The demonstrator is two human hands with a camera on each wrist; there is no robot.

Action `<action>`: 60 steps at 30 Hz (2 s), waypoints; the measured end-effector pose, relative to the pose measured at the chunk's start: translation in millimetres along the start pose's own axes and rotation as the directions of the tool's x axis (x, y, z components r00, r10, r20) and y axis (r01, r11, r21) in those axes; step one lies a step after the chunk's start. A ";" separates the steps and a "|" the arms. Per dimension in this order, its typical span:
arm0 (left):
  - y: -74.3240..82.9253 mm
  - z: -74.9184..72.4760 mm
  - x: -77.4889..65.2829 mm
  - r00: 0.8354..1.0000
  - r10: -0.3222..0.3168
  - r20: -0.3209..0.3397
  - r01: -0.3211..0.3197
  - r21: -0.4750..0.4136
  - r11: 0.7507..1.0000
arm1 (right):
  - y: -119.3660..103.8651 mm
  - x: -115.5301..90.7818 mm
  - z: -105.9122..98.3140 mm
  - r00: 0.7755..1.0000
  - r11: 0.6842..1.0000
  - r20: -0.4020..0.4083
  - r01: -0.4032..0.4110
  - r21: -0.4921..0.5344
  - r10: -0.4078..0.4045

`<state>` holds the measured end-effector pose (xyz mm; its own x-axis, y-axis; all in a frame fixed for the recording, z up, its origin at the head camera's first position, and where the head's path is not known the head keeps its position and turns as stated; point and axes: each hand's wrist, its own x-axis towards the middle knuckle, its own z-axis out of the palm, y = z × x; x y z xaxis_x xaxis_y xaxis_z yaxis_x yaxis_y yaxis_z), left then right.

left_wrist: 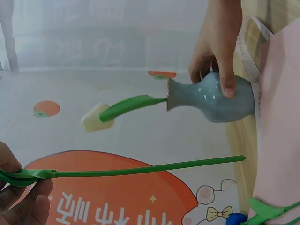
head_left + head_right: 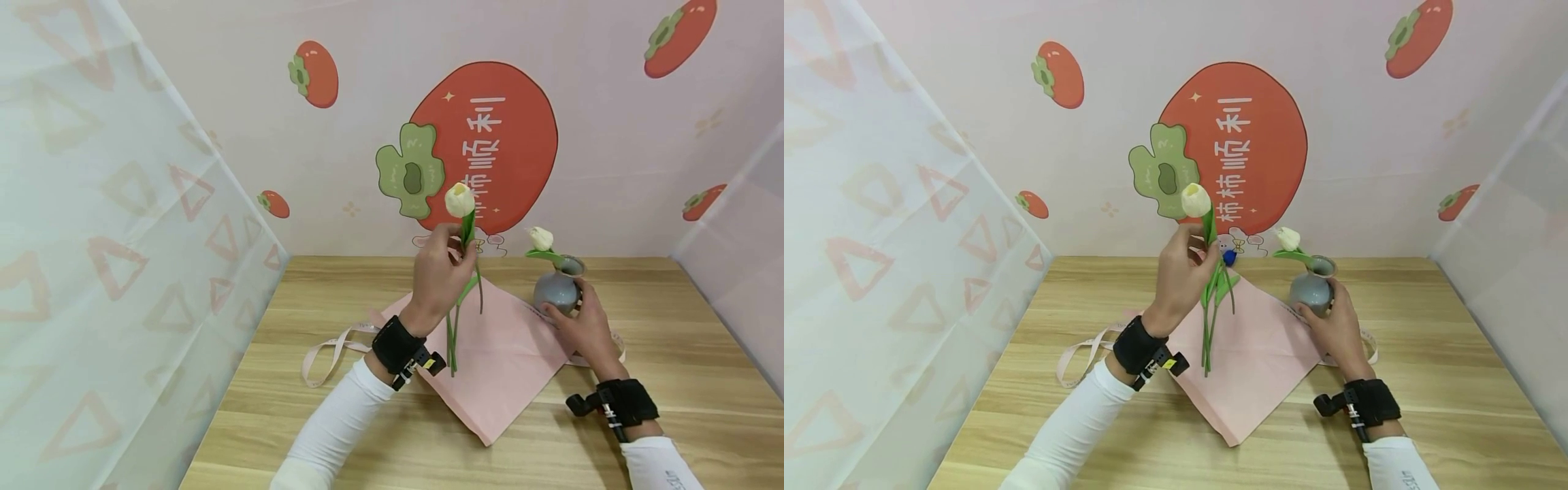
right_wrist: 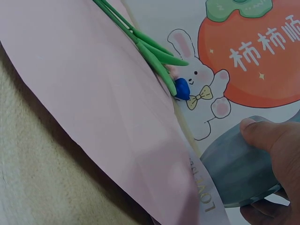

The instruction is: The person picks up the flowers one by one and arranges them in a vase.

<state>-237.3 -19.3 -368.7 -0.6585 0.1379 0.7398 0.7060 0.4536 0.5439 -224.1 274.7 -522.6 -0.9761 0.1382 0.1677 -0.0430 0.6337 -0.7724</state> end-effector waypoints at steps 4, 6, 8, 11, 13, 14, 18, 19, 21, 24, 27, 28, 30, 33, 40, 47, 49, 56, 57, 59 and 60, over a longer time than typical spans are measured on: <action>7.9 2.9 3.4 1.000 0.026 0.000 -0.026 0.007 1.000 | 0.0 0.3 0.2 1.000 1.000 -0.003 -0.004 0.000 0.004; 11.8 4.2 5.4 0.999 0.042 -0.003 -0.042 0.010 0.999 | 0.2 0.6 0.5 1.000 1.000 -0.004 -0.005 -0.001 0.005; 15.7 5.4 7.3 0.998 0.061 -0.005 -0.061 0.002 0.998 | 0.4 0.7 0.9 1.000 1.000 -0.005 -0.008 -0.004 0.008; 20.8 7.2 9.6 0.996 0.090 -0.009 -0.090 0.002 0.996 | 0.6 1.2 1.3 1.000 1.000 -0.006 -0.009 -0.008 0.009; 23.9 8.6 10.7 0.994 0.107 -0.014 -0.107 0.013 0.994 | 0.6 1.5 1.4 1.000 1.000 -0.007 -0.005 -0.005 0.005; 25.0 9.6 10.9 0.993 0.115 -0.017 -0.114 0.021 0.993 | 0.6 1.7 1.4 1.000 1.000 -0.008 -0.003 -0.004 0.003; 30.9 12.9 12.9 0.991 0.135 -0.021 -0.134 0.010 0.991 | 0.2 2.5 0.7 1.000 1.000 -0.008 0.011 0.001 -0.011; 32.5 13.7 13.5 0.990 0.142 -0.017 -0.142 0.000 0.990 | 0.2 2.6 0.4 1.000 1.000 -0.007 0.014 0.001 -0.014; 35.8 15.5 14.6 0.988 0.157 -0.011 -0.157 -0.019 0.987 | 0.7 2.5 -0.1 1.000 1.000 -0.005 0.016 0.002 -0.016; 41.0 18.2 15.1 0.983 0.181 0.000 -0.181 -0.021 0.983 | 2.3 2.0 -0.6 1.000 1.000 -0.002 0.016 0.006 -0.016; 46.0 21.9 15.4 0.981 0.192 0.004 -0.192 -0.009 0.981 | 3.9 1.5 -0.7 1.000 1.000 0.000 0.015 0.010 -0.015; 47.6 23.0 15.5 0.981 0.195 0.007 -0.195 -0.010 0.981 | 3.8 1.5 -0.7 1.000 1.000 0.001 0.013 0.009 -0.013; 50.2 25.4 15.9 0.980 0.199 0.022 -0.199 -0.010 0.980 | 3.9 1.6 -0.8 1.000 1.000 0.002 0.012 0.003 -0.012; 53.3 29.2 16.2 0.977 0.207 0.054 -0.208 0.001 0.978 | 3.7 1.6 -0.9 1.000 1.000 0.001 0.015 -0.003 -0.015; 59.6 39.2 16.8 0.966 0.238 0.099 -0.240 0.012 0.971 | 4.8 1.9 -1.6 1.000 1.000 0.007 0.013 0.003 -0.013; 63.6 49.7 19.9 0.956 0.281 0.090 -0.283 0.017 0.959 | 4.8 2.2 -2.6 1.000 1.000 0.022 0.008 0.009 -0.009; 64.4 51.6 21.1 0.952 0.291 0.091 -0.294 0.013 0.956 | 4.2 2.3 -2.9 1.000 1.000 0.028 0.003 0.010 -0.003; 67.8 55.3 24.8 0.949 0.295 0.113 -0.297 -0.005 0.955 | 1.1 1.7 -3.7 0.999 1.000 0.042 -0.015 0.014 0.014; 68.4 55.7 25.4 0.948 0.297 0.116 -0.298 -0.007 0.955 | 1.2 1.7 -3.7 0.999 1.000 0.040 -0.013 0.012 0.013; 69.2 57.1 26.6 0.945 0.303 0.121 -0.306 0.000 0.952 | 2.2 2.0 -3.7 0.999 1.000 0.038 -0.011 0.008 0.010; 69.6 57.9 27.3 0.943 0.308 0.125 -0.311 0.003 0.951 | 2.3 1.9 -3.6 0.999 1.000 0.036 -0.008 0.005 0.008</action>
<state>-221.2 67.0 -333.5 -0.4363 0.3794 0.8159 0.8749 0.3908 0.2861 -225.3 279.1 -521.9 -0.9834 0.1157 0.1394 -0.0362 0.6284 -0.7770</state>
